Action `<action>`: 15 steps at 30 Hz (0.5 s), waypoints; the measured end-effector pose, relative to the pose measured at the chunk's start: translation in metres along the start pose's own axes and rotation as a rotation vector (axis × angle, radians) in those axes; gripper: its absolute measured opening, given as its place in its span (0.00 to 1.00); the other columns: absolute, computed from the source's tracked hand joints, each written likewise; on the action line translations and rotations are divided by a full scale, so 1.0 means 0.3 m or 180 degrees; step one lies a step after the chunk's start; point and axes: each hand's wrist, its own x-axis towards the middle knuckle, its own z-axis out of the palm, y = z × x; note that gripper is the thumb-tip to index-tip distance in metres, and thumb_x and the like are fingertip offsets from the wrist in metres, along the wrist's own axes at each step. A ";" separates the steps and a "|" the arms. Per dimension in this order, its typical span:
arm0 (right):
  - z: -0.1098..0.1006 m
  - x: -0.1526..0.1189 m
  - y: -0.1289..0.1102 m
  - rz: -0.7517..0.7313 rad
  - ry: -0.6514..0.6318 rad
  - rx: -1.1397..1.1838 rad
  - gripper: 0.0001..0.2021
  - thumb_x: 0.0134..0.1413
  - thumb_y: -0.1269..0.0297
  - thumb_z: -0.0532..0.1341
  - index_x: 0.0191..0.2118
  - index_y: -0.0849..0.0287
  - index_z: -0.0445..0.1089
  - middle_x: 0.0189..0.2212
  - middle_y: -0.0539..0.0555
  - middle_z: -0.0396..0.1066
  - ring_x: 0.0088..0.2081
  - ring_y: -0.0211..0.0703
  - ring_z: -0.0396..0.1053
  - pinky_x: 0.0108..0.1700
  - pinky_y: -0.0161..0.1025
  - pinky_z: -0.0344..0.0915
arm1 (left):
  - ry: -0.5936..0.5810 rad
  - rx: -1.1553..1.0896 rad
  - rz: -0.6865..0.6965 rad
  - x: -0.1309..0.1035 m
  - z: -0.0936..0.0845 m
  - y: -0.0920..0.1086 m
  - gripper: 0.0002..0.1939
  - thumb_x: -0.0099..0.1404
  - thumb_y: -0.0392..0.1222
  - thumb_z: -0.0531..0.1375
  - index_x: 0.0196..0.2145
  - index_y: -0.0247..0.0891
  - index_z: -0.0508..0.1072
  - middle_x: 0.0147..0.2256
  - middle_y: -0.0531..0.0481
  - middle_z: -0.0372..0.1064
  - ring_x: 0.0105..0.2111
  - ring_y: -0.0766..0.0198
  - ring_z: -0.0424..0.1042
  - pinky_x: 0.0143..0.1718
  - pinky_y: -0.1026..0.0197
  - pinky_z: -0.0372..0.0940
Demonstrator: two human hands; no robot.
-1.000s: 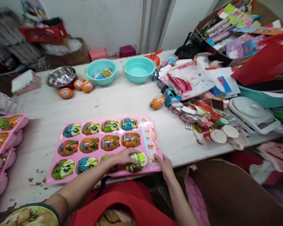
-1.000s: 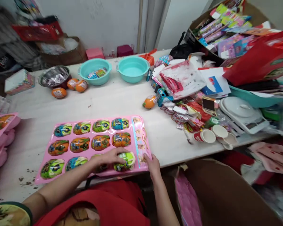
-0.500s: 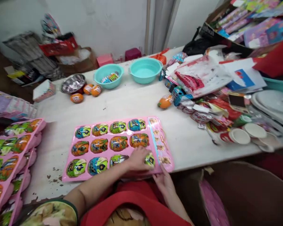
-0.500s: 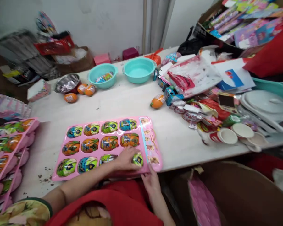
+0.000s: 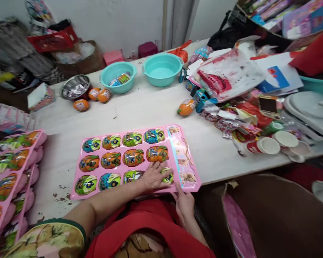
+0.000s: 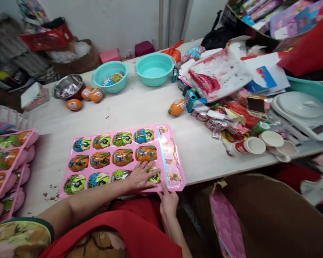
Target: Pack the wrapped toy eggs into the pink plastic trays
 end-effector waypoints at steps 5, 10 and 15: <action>-0.006 0.023 0.004 -0.0246 -0.0160 -0.0073 0.24 0.16 0.63 0.76 0.27 0.64 0.71 0.25 0.51 0.74 0.25 0.38 0.69 0.27 0.33 0.71 | 0.0142 -0.0182 0.0524 0.051 -0.027 0.079 0.39 0.64 0.70 0.42 0.67 0.51 0.46 0.66 0.42 0.48 0.64 0.45 0.46 0.61 0.41 0.43; -0.034 0.024 -0.011 -0.0242 -0.0091 -0.0303 0.24 0.20 0.61 0.75 0.29 0.62 0.69 0.25 0.50 0.73 0.26 0.39 0.70 0.27 0.34 0.72 | 0.0128 -0.0385 0.0465 0.086 -0.031 0.125 0.39 0.64 0.68 0.47 0.67 0.51 0.49 0.67 0.42 0.44 0.66 0.39 0.40 0.62 0.35 0.40; -0.009 -0.018 -0.031 -0.0122 -0.0030 -0.0422 0.27 0.21 0.61 0.76 0.34 0.60 0.69 0.30 0.48 0.73 0.28 0.37 0.71 0.29 0.33 0.72 | 0.0476 -0.0810 0.0483 0.043 -0.042 0.084 0.38 0.65 0.66 0.48 0.66 0.44 0.51 0.66 0.46 0.47 0.67 0.50 0.40 0.64 0.43 0.44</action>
